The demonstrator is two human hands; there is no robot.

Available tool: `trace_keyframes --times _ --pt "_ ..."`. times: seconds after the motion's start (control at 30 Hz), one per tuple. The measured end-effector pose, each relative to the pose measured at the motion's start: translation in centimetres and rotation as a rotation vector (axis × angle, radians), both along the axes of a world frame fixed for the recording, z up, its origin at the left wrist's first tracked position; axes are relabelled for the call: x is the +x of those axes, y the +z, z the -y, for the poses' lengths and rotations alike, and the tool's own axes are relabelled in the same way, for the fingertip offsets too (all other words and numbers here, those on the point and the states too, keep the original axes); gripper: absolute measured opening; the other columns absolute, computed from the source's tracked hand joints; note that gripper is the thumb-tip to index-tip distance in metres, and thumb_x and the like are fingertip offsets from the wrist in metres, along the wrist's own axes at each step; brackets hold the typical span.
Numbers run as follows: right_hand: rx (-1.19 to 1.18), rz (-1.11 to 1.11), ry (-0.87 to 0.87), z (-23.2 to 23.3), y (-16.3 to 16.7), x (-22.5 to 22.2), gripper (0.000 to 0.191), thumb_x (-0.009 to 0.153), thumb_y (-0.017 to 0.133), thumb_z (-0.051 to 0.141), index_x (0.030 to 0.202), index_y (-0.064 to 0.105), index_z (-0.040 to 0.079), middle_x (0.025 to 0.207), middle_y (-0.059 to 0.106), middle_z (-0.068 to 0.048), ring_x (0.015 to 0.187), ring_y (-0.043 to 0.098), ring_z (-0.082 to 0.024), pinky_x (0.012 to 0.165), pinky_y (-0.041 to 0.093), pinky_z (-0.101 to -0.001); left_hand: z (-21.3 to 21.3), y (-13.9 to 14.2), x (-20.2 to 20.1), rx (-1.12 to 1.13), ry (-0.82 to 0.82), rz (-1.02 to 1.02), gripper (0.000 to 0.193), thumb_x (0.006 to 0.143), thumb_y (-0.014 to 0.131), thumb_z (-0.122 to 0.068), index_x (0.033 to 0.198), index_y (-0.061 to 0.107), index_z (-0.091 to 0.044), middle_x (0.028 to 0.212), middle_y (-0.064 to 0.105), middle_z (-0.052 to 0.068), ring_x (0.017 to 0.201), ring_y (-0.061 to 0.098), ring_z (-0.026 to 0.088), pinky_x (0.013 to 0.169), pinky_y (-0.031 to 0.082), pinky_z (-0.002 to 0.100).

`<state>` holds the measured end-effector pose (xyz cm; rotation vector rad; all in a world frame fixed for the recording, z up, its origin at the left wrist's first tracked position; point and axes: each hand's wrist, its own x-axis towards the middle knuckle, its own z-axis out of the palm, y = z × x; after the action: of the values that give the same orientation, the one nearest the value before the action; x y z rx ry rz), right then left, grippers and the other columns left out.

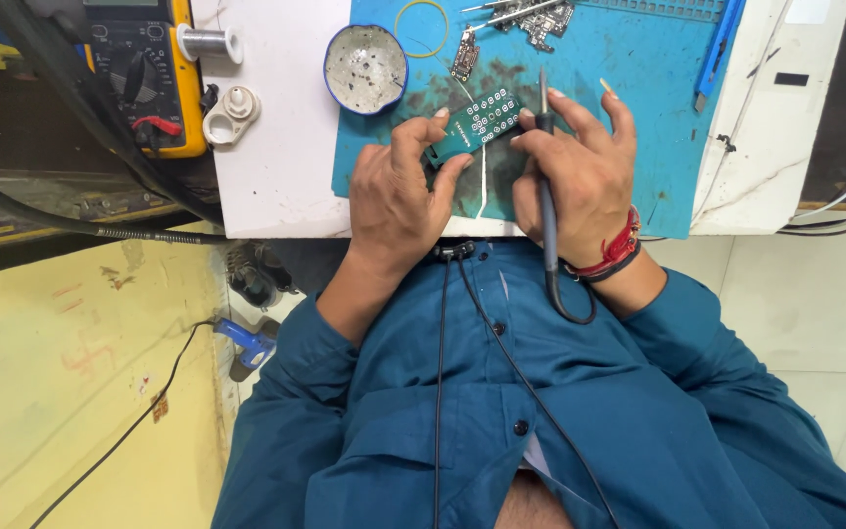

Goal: The person holds a green circuit board on a work mat with one hand and uses a soldering iron with the other, soldering along the row of contact pads on the board. They periodically reposition the board and continue working on the pads throughout the episode.

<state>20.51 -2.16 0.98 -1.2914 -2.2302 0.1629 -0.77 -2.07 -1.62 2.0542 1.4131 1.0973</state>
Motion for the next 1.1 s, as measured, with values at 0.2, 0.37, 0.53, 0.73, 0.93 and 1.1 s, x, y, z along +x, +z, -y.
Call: trace_keyframes --times 0.2,0.37,0.53,0.73,0.93,1.1 --pt "-0.029 -0.016 0.002 -0.4 -0.2 -0.1 0.03 0.085 0.066 0.001 0.115 0.068 0.005 0.126 0.075 -0.015 0.139 0.057 -0.036 0.123 0.029 -0.0565 -0.1 -0.1 -0.1 0.006 0.002 -0.002 0.045 0.093 0.084 -0.014 0.12 0.049 -0.006 0.119 0.073 0.008 0.092 0.074 0.023 0.075 0.044 0.037" --pt "-0.056 -0.032 -0.011 -0.7 0.0 -0.4 0.032 0.087 0.068 0.002 0.119 0.066 0.004 0.128 0.074 -0.014 0.141 0.055 -0.038 0.124 0.027 -0.0579 0.0 -0.1 -0.2 0.006 0.007 -0.012 0.044 0.093 0.084 -0.013 0.119 0.049 -0.006 0.118 0.073 0.008 0.088 0.072 0.023 0.074 0.043 0.037" --pt "-0.079 -0.115 0.058 -1.0 0.2 -0.6 0.036 0.093 0.071 0.009 0.127 0.063 0.004 0.136 0.07 -0.018 0.143 0.051 -0.041 0.125 0.027 -0.0586 -0.1 0.3 -0.2 0.006 -0.007 -0.026 0.042 0.093 0.082 -0.012 0.119 0.049 -0.005 0.117 0.074 0.006 0.083 0.071 0.023 0.072 0.042 0.037" --pt "-0.063 -0.05 -0.05 -0.7 0.3 -0.4 0.028 0.092 0.071 0.012 0.118 0.067 0.004 0.125 0.075 -0.012 0.14 0.058 -0.035 0.126 0.027 -0.0606 -0.1 0.6 -0.1 0.025 -0.01 -0.033 0.041 0.094 0.081 -0.011 0.12 0.05 -0.005 0.111 0.073 0.005 0.078 0.068 0.022 0.072 0.041 0.037" --pt "-0.033 -0.038 -0.063 0.0 0.3 -0.1 0.019 0.096 0.074 0.016 0.112 0.07 0.005 0.113 0.076 -0.008 0.118 0.068 -0.034 0.124 0.026 -0.0612 0.1 0.6 -0.1 -0.005 -0.005 -0.014 0.045 0.093 0.082 -0.011 0.127 0.055 -0.004 0.097 0.07 0.002 0.075 0.068 0.022 0.07 0.041 0.038" --pt "-0.073 -0.328 -0.075 0.6 0.2 0.1 0.041 0.097 0.065 0.025 0.121 0.055 -0.008 0.1 0.069 -0.014 0.096 0.07 -0.028 0.095 0.047 -0.045 0.0 0.3 -0.1 -0.001 -0.004 0.0 0.044 0.093 0.083 -0.013 0.125 0.054 -0.006 0.1 0.071 0.002 0.076 0.067 0.021 0.072 0.041 0.037"
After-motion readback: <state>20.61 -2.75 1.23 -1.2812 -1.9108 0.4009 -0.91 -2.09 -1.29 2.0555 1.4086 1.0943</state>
